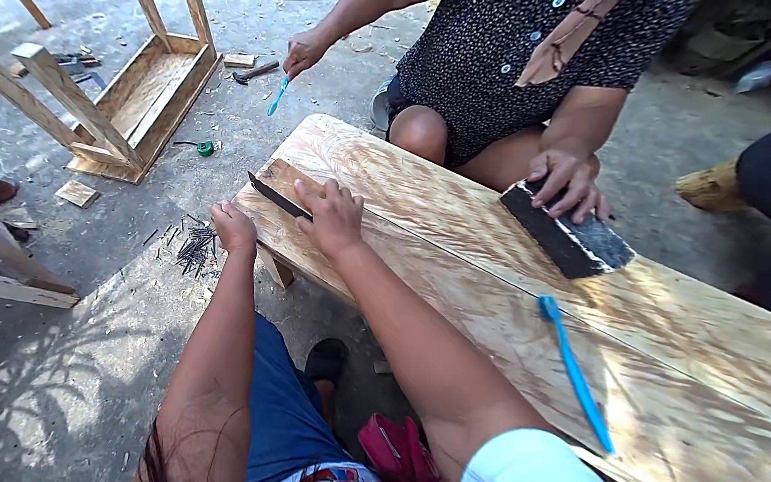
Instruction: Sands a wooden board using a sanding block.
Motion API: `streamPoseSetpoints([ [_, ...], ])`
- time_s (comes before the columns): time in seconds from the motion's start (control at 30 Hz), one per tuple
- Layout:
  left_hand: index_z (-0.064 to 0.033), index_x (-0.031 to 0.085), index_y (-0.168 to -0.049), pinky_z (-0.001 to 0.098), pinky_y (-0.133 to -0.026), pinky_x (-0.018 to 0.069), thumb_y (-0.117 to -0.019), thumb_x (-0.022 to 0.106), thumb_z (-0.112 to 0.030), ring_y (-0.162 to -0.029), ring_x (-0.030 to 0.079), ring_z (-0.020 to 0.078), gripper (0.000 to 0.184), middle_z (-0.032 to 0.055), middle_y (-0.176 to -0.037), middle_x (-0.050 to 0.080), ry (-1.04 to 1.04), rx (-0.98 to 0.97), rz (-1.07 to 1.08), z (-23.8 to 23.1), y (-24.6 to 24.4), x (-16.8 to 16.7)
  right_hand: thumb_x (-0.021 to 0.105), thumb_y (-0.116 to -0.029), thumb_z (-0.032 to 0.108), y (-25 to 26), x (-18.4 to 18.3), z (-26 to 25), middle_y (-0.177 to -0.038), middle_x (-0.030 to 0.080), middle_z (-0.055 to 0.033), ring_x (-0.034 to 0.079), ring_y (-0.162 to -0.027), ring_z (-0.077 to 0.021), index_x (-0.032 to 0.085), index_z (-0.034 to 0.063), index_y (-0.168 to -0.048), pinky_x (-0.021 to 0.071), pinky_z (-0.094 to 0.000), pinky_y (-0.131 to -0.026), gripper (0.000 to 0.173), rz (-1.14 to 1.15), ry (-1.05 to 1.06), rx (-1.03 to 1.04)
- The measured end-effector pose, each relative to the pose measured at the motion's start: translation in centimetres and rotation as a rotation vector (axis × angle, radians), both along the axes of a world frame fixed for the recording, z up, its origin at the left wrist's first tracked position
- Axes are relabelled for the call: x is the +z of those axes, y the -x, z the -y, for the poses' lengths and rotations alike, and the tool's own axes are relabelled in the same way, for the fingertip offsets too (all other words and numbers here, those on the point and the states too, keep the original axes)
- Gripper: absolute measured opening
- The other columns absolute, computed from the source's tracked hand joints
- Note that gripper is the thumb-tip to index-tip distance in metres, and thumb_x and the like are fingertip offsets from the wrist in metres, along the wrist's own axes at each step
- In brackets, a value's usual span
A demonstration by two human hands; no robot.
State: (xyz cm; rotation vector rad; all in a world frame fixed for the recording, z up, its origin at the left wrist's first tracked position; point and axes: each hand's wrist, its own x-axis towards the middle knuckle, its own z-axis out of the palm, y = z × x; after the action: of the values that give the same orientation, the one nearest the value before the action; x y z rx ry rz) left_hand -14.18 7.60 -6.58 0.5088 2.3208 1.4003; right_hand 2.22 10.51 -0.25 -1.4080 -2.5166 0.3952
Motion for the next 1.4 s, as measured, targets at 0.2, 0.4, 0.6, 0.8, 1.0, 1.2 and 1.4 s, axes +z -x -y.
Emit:
streamPoseSetpoints([
  [0.2, 0.0042, 0.047, -0.136, 0.0576, -0.101, 0.0452, -0.1139, 0.024, -0.027, -0.12, 0.059, 0.0381, 0.045, 0.0283, -0.127, 0.06, -0.11, -0.016, 0.03, 0.3, 0.1, -0.6, 0.077, -0.0903, 0.032, -10.5, -2.7, 5.1, -0.119, 0.065, -0.0219, 0.062, -0.108, -0.0431, 0.063, 0.0258, -0.143, 0.0471, -0.0638, -0.085, 0.055, -0.119, -0.197, 0.059],
  [0.4, 0.0041, 0.05, -0.13, 0.0531, -0.098, 0.0477, -0.1139, 0.023, -0.024, -0.112, 0.062, 0.0332, 0.042, 0.025, -0.119, 0.062, -0.185, 0.031, 0.031, -0.1, -0.3, -1.3, 0.079, -0.0873, 0.028, -9.5, -2.7, 6.7, -0.108, 0.065, -0.0278, 0.063, -0.098, -0.048, 0.07, 0.0163, -0.135, 0.0457, -0.0648, -0.079, 0.05, -0.128, -0.264, -0.026],
  [0.6, 0.0009, 0.05, -0.136, 0.0643, -0.099, 0.0431, -0.1136, 0.023, -0.029, -0.122, 0.059, 0.0405, 0.046, 0.0263, -0.125, 0.063, -0.038, -0.013, 0.023, 0.0, 0.4, -0.9, 0.07, -0.0964, 0.029, 2.8, 0.1, 1.4, -0.131, 0.058, -0.0261, 0.055, -0.121, -0.0442, 0.051, 0.0302, -0.154, 0.041, -0.0611, -0.096, 0.06, 0.025, 0.002, -0.013],
  [0.8, -0.0013, 0.052, -0.136, 0.0625, -0.1, 0.0434, -0.1134, 0.022, -0.029, -0.124, 0.059, 0.0381, 0.046, 0.0243, -0.127, 0.063, -0.043, -0.009, 0.016, 0.0, 0.1, -0.8, 0.077, -0.091, 0.031, -7.8, -2.1, 4.3, -0.119, 0.064, -0.0247, 0.061, -0.11, -0.0448, 0.059, 0.0266, -0.147, 0.047, -0.0634, -0.086, 0.059, -0.056, -0.177, 0.055],
  [1.0, -0.0012, 0.051, -0.137, 0.0628, -0.101, 0.0432, -0.1135, 0.022, -0.028, -0.123, 0.059, 0.0383, 0.046, 0.0242, -0.127, 0.063, -0.058, 0.017, 0.0, 0.0, -0.5, -0.8, 0.071, -0.0907, 0.035, -15.6, -3.3, 8.2, -0.111, 0.065, -0.0327, 0.064, -0.096, -0.0522, 0.07, 0.0142, -0.134, 0.0457, -0.0667, -0.076, 0.048, -0.092, -0.308, -0.045],
  [1.2, 0.0029, 0.052, -0.135, 0.0613, -0.101, 0.045, -0.113, 0.023, -0.029, -0.123, 0.059, 0.0393, 0.048, 0.0265, -0.128, 0.062, -0.048, 0.004, -0.037, -0.2, 0.5, -1.3, 0.076, -0.0908, 0.029, -0.9, -1.5, 3.9, -0.125, 0.062, -0.0283, 0.059, -0.117, -0.0469, 0.061, 0.0259, -0.145, 0.0433, -0.0655, -0.094, 0.056, -0.083, -0.099, -0.009],
  [1.4, 0.0037, 0.046, -0.141, 0.0541, -0.106, 0.044, -0.1131, 0.02, -0.026, -0.126, 0.058, 0.0342, 0.048, 0.0258, -0.134, 0.058, -0.089, -0.035, -0.024, -0.1, 0.7, -0.8, 0.072, -0.0954, 0.027, -0.9, 0.1, 2.4, -0.133, 0.06, -0.0241, 0.056, -0.122, -0.0419, 0.054, 0.031, -0.151, 0.0422, -0.0602, -0.097, 0.058, -0.052, 0.012, 0.056],
])
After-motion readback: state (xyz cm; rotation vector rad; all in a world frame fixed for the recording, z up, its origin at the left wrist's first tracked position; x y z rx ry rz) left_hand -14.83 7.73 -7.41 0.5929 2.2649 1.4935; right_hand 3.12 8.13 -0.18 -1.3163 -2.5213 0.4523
